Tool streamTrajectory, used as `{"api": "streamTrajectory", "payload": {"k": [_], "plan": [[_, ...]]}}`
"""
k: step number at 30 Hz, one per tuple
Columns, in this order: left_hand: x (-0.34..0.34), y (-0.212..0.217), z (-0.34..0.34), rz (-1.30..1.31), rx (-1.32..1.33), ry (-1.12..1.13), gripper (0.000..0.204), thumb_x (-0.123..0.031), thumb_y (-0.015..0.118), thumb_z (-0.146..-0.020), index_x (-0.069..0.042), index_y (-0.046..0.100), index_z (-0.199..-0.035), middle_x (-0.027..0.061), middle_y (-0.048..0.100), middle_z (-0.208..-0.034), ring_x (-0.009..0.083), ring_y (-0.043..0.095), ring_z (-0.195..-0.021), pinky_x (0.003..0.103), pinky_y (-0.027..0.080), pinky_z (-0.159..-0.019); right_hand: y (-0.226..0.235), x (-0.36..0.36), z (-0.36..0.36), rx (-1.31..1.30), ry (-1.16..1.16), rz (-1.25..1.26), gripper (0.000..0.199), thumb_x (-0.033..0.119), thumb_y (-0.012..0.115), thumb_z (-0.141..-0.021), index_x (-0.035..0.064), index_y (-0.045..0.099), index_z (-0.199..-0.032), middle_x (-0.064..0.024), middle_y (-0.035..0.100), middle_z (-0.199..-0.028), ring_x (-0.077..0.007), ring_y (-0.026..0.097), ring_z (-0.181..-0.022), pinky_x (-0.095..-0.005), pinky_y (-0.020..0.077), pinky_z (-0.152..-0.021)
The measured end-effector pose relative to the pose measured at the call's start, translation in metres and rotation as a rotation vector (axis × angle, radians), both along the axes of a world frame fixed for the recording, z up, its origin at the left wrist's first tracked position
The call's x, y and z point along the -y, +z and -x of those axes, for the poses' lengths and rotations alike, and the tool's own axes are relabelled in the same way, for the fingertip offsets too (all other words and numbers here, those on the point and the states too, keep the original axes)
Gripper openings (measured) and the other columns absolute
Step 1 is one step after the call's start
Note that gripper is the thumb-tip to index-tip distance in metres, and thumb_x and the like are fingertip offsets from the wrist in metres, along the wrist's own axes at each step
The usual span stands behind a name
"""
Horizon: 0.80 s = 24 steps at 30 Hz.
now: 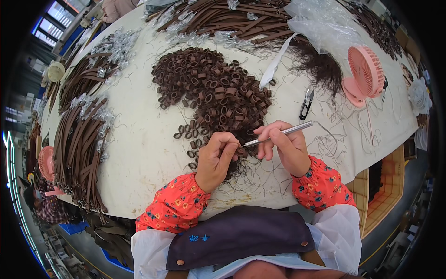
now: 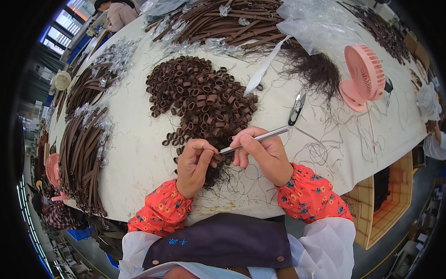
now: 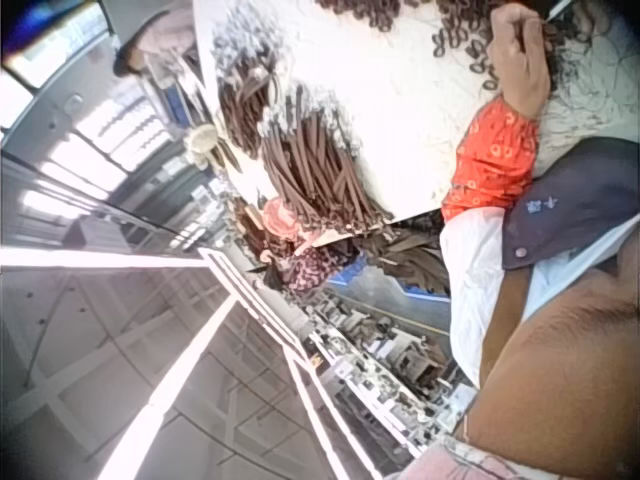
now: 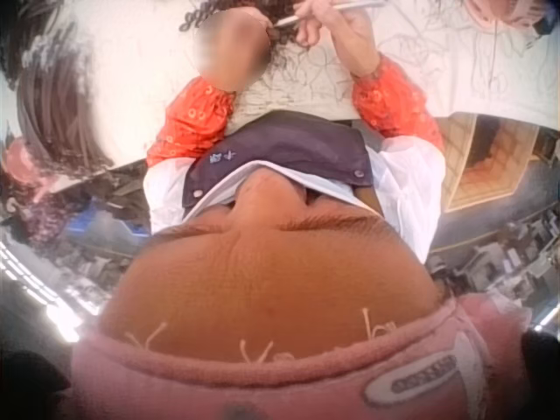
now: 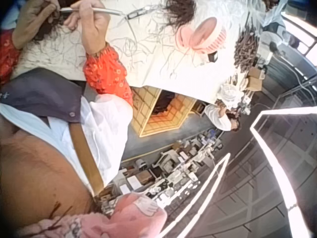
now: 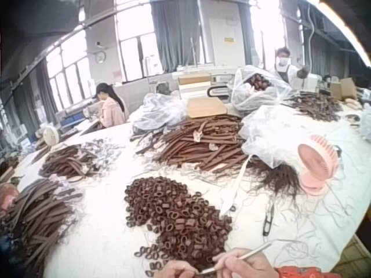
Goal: The person uses a metal tool to thread a thin wire through small brown plastic rings. They repeatedly pick up a ring, insert the tool, and pull the wire through, working at a table covered with piles of rings and loose hair strands.
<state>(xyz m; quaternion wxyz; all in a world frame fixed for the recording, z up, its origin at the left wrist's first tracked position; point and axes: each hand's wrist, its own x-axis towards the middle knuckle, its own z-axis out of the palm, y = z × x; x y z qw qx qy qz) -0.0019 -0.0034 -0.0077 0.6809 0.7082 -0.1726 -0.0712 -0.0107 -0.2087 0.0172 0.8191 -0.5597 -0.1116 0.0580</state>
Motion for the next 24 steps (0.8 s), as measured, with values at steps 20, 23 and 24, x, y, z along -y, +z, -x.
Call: {"api": "streamTrajectory", "payload": {"k": [20,23,24], "plan": [[0.001,0.001,-0.001,0.015,0.005,0.002,0.009,-0.008,0.050,-0.098,-0.002,0.051,-0.104,0.0051,0.061,-0.085,0.0079,0.057,-0.072,0.022,0.048,-0.063,0.002,-0.004,0.002,0.141,-0.043,0.323,0.020,0.014,0.059,-0.092,0.0013,0.055,-0.107,-0.0040,0.059,-0.080,-0.0123,0.060,-0.073,-0.0292,0.0505,-0.067],[0.004,0.000,0.001,0.020,0.047,0.035,0.009,-0.007,0.053,-0.096,-0.002,0.054,-0.103,0.0040,0.062,-0.081,0.0073,0.059,-0.069,0.022,0.048,-0.062,0.000,-0.011,0.002,0.413,-0.078,0.632,0.029,0.010,0.069,-0.084,0.0040,0.055,-0.110,-0.0046,0.061,-0.084,-0.0132,0.061,-0.077,-0.0287,0.0502,-0.068],[0.005,-0.002,0.002,0.023,0.061,0.034,0.009,-0.007,0.053,-0.096,-0.001,0.054,-0.103,0.0044,0.063,-0.081,0.0076,0.059,-0.070,0.022,0.048,-0.063,-0.001,-0.012,0.001,0.525,-0.100,0.714,0.033,0.008,0.071,-0.081,0.0048,0.055,-0.110,-0.0049,0.061,-0.086,-0.0136,0.062,-0.078,-0.0285,0.0501,-0.068]]}}
